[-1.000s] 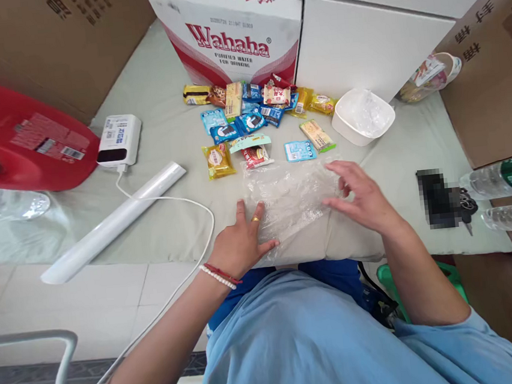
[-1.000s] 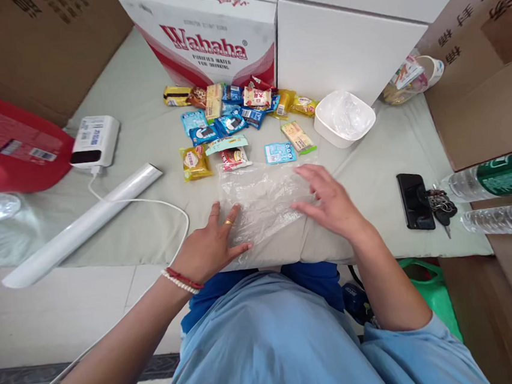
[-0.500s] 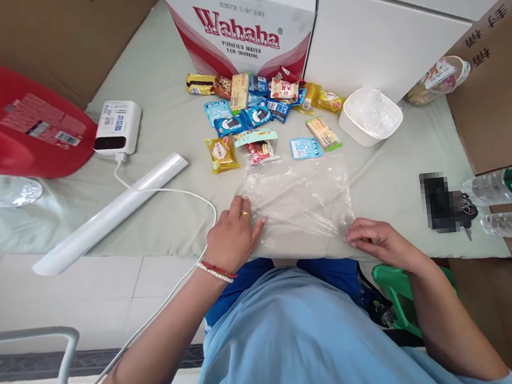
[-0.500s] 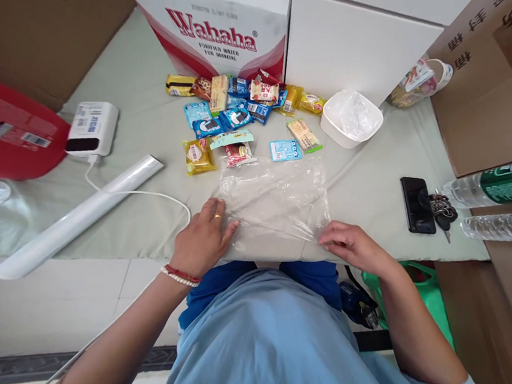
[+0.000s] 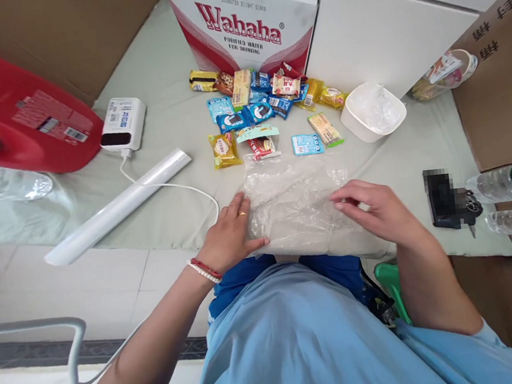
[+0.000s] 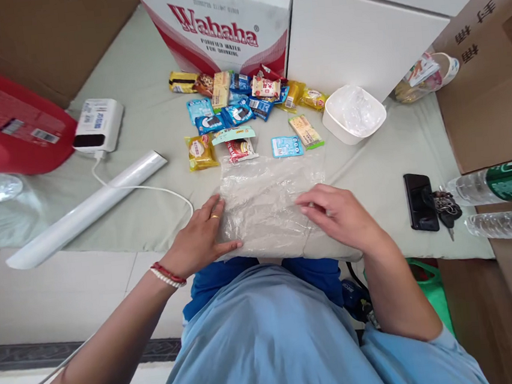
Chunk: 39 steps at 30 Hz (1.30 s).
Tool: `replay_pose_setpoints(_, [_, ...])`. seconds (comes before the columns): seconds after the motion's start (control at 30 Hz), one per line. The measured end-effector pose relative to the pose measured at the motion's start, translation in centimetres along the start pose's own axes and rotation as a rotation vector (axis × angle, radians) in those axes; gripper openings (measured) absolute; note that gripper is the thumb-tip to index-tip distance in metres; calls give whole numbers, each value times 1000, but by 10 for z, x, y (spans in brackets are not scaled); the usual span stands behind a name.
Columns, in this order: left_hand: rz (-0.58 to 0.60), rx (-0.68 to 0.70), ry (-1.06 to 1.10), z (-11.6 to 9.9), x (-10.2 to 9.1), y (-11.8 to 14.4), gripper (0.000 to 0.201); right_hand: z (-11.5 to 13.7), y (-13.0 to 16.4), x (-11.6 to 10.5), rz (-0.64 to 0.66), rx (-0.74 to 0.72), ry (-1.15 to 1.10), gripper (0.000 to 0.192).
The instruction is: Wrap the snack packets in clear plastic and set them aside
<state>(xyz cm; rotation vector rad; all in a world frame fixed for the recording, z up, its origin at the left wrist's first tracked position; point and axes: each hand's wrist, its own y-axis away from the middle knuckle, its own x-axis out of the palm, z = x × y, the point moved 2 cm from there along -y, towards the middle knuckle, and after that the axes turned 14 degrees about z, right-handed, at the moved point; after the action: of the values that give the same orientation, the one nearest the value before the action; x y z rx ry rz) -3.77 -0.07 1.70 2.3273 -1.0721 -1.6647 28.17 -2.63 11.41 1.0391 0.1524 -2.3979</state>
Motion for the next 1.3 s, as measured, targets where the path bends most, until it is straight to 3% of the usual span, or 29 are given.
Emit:
replay_pose_setpoints(0.17, [-143, -5, 291, 0, -3, 3, 79, 9, -59, 77, 256, -263, 125, 34])
replay_pose_setpoints(0.27, [-209, -99, 553, 0, -5, 7, 77, 11, -64, 116, 361, -289, 129, 50])
replay_pose_setpoints(0.37, [-264, -135, 870, -1, -6, 10, 79, 8, -59, 135, 359, -267, 93, 65])
replay_pose_setpoints(0.53, [-202, -101, 1231, -10, -3, 8, 86, -3, -57, 142, 239, -240, -14, 92])
replay_pose_setpoints(0.73, [-169, -115, 1146, -28, 5, 4, 93, -4, -59, 148, 235, -188, 8, 100])
replay_pose_setpoints(0.9, [-229, -106, 1076, -38, 14, 5, 104, -3, -59, 156, 246, -160, 56, 110])
replay_pose_setpoints(1.1, [-197, -104, 1167, -38, 18, 10, 102, 0, -61, 159, 217, -115, 66, 113])
replay_pose_setpoints(1.2, [-192, -146, 1234, -28, 16, 13, 90, 2, -62, 157, 219, -102, 60, 113])
replay_pose_setpoints(1.3, [-155, -175, 1307, -15, 12, 14, 60, 2, -63, 155, 233, -88, 63, 113])
